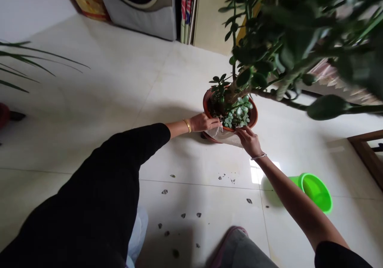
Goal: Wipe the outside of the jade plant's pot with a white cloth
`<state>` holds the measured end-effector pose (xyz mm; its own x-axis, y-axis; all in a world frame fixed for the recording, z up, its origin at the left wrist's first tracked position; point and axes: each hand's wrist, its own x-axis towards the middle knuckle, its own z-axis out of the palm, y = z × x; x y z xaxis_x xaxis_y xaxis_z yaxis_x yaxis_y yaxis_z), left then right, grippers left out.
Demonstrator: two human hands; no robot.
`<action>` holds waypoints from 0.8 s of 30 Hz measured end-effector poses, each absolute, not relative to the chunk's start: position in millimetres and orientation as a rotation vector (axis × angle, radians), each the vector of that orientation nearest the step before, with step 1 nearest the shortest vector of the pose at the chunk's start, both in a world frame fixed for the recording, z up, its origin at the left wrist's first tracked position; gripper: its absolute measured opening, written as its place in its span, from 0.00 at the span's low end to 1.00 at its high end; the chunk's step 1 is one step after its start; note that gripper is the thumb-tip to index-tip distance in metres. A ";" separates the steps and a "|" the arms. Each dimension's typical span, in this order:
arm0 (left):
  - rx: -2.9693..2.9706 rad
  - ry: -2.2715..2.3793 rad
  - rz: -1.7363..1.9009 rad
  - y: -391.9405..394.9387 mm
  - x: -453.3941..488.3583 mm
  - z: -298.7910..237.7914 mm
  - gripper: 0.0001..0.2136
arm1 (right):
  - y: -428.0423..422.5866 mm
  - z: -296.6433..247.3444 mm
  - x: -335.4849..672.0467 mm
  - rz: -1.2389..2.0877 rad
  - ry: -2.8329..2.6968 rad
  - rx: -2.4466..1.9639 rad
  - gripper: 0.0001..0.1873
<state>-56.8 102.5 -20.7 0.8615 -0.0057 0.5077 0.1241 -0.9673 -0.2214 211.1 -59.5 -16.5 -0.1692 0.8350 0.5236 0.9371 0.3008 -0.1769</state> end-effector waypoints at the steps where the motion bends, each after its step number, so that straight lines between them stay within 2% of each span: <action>1: -2.782 -0.096 -0.736 104.6 -60.9 -20.0 0.21 | -58.4 -16.2 207.0 -0.256 -2.056 -1.568 0.17; 13: -2.805 -0.176 -0.641 120.0 -78.1 -11.6 0.21 | -43.5 -12.9 180.5 -0.229 -2.101 -1.692 0.16; 24: -2.836 -0.355 -0.592 138.3 -102.1 -4.9 0.21 | -14.6 -0.8 136.2 -0.023 -2.081 -1.873 0.20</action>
